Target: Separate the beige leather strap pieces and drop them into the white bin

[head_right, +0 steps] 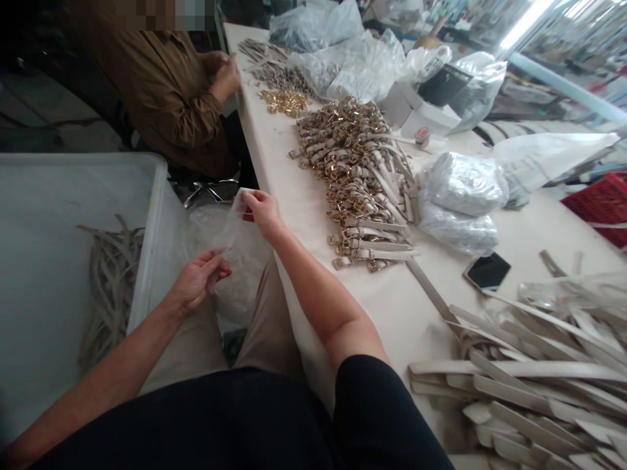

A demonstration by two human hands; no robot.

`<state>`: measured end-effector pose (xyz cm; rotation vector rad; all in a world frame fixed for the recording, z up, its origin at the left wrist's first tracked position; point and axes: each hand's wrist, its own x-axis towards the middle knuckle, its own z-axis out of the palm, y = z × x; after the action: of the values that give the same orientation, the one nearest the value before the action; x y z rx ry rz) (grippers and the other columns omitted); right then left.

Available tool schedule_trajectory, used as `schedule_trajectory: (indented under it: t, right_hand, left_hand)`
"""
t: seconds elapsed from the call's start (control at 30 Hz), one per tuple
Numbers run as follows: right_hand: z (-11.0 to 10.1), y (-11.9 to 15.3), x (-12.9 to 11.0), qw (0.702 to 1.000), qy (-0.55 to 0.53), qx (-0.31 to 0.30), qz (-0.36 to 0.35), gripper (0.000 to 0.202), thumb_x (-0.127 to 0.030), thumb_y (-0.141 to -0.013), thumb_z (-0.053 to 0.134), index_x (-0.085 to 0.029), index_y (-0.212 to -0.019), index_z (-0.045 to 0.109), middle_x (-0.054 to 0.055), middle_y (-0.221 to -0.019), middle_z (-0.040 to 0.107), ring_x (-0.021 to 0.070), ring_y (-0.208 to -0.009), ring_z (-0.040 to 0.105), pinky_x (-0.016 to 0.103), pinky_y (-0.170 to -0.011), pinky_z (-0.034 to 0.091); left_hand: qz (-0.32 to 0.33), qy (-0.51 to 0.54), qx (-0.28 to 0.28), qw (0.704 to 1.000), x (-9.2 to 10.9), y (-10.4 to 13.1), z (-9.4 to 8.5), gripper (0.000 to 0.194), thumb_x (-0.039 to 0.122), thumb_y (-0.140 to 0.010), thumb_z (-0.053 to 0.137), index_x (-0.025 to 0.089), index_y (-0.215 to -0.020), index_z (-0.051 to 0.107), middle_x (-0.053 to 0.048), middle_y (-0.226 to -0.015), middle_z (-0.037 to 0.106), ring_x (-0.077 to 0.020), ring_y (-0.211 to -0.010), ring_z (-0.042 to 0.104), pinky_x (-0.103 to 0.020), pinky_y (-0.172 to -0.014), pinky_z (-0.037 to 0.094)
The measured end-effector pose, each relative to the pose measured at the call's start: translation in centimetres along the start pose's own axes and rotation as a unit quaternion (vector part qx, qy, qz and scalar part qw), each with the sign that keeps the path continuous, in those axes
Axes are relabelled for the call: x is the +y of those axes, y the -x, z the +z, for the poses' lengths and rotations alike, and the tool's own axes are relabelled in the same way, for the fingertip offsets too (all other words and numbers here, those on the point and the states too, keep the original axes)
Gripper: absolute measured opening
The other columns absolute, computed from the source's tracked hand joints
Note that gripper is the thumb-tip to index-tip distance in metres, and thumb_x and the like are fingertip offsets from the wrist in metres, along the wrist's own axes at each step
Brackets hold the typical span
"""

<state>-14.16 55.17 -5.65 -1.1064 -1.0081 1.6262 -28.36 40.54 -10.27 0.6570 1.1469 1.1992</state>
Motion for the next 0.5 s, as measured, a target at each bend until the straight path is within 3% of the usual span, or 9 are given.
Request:
schedule_trajectory:
  t: [0.13, 0.27, 0.4, 0.5]
  right_hand:
    - [-0.4, -0.4, 0.4, 1.0, 0.008, 0.0, -0.012, 0.02, -0.037, -0.094, 0.065, -0.019, -0.087, 0.062, 0.001, -0.089, 0.075, 0.0101, -0.07, 0.067, 0.021, -0.064, 0.054]
    - [-0.5, -0.7, 0.6, 1.0, 0.011, -0.002, -0.017, 0.021, -0.039, -0.093, 0.065, -0.019, -0.087, 0.062, 0.001, -0.09, 0.075, 0.0097, -0.069, 0.066, 0.021, -0.064, 0.054]
    - [-0.2, -0.2, 0.1, 1.0, 0.016, 0.006, -0.009, 0.022, -0.037, -0.093, 0.066, -0.018, -0.084, 0.062, 0.001, -0.087, 0.074, 0.0094, -0.066, 0.065, 0.02, -0.059, 0.053]
    - [0.1, 0.4, -0.1, 0.999, 0.035, 0.015, -0.005, 0.026, -0.039, -0.091, 0.067, -0.019, -0.077, 0.06, 0.0, -0.08, 0.072, 0.0108, -0.062, 0.065, 0.022, -0.056, 0.053]
  left_hand:
    - [-0.023, -0.044, -0.035, 0.998, -0.7, 0.2, -0.8, 0.044, 0.043, -0.068, 0.084, 0.017, -0.099, 0.067, -0.001, -0.072, 0.071, -0.0153, -0.067, 0.065, -0.029, -0.072, 0.053]
    - [-0.037, -0.16, -0.065, 0.984, -0.3, 0.0, -1.1, 0.039, 0.045, -0.072, 0.076, 0.018, -0.097, 0.066, -0.005, -0.077, 0.074, -0.0219, -0.077, 0.07, -0.036, -0.081, 0.054]
    - [-0.037, -0.321, -0.101, 0.941, 0.5, -0.4, -1.2, 0.042, 0.055, -0.069, 0.068, 0.018, -0.09, 0.07, -0.009, -0.077, 0.076, -0.0286, -0.084, 0.072, -0.043, -0.089, 0.053]
    - [-0.06, -0.405, -0.118, 0.905, 0.5, -0.5, -1.9, 0.049, 0.062, -0.066, 0.063, 0.021, -0.091, 0.073, -0.01, -0.083, 0.078, -0.0333, -0.086, 0.074, -0.045, -0.086, 0.055]
